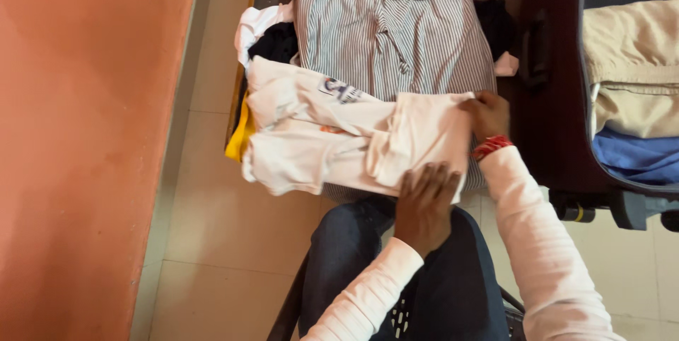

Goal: The person folds a pair of tan pants and a white polo shirt, then places them into a black suitcase.

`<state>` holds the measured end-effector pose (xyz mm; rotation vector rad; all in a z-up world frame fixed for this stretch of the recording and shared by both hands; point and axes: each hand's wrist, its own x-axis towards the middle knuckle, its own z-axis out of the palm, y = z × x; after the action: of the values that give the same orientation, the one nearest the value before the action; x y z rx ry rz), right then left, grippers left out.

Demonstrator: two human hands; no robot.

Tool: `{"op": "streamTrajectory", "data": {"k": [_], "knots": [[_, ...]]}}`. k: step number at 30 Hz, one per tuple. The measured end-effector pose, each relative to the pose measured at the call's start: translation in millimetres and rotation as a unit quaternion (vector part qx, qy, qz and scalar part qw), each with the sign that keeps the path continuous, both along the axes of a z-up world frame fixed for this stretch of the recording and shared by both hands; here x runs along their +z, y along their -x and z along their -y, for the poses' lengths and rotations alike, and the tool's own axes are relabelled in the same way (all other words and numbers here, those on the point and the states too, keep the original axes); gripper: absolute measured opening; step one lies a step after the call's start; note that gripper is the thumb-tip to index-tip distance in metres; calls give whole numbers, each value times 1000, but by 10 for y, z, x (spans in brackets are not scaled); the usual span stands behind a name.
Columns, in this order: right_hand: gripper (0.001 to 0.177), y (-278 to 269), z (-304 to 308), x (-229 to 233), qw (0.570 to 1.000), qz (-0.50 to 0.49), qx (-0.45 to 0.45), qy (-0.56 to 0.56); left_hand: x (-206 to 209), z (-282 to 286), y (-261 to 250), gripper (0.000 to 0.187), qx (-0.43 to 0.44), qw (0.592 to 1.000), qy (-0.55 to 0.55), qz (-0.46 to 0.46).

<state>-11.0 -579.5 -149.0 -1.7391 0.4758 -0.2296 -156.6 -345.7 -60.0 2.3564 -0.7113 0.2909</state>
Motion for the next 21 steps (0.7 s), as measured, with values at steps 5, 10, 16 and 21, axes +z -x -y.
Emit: {"op": "streamTrajectory", "data": {"k": [5, 10, 16, 21], "knots": [[12, 214, 225, 381, 991, 6, -77, -105, 137, 222, 85, 59, -56, 976, 182, -110], [27, 91, -413, 993, 991, 77, 41, -104, -165, 74, 109, 40, 92, 851, 462, -234], [49, -1, -1180, 1215, 978, 34, 179, -106, -431, -796, -364, 57, 375, 731, 542, -180], [57, 92, -1274, 766, 981, -94, 133, 109, -225, -910, -149, 64, 347, 926, 147, 0]]}}
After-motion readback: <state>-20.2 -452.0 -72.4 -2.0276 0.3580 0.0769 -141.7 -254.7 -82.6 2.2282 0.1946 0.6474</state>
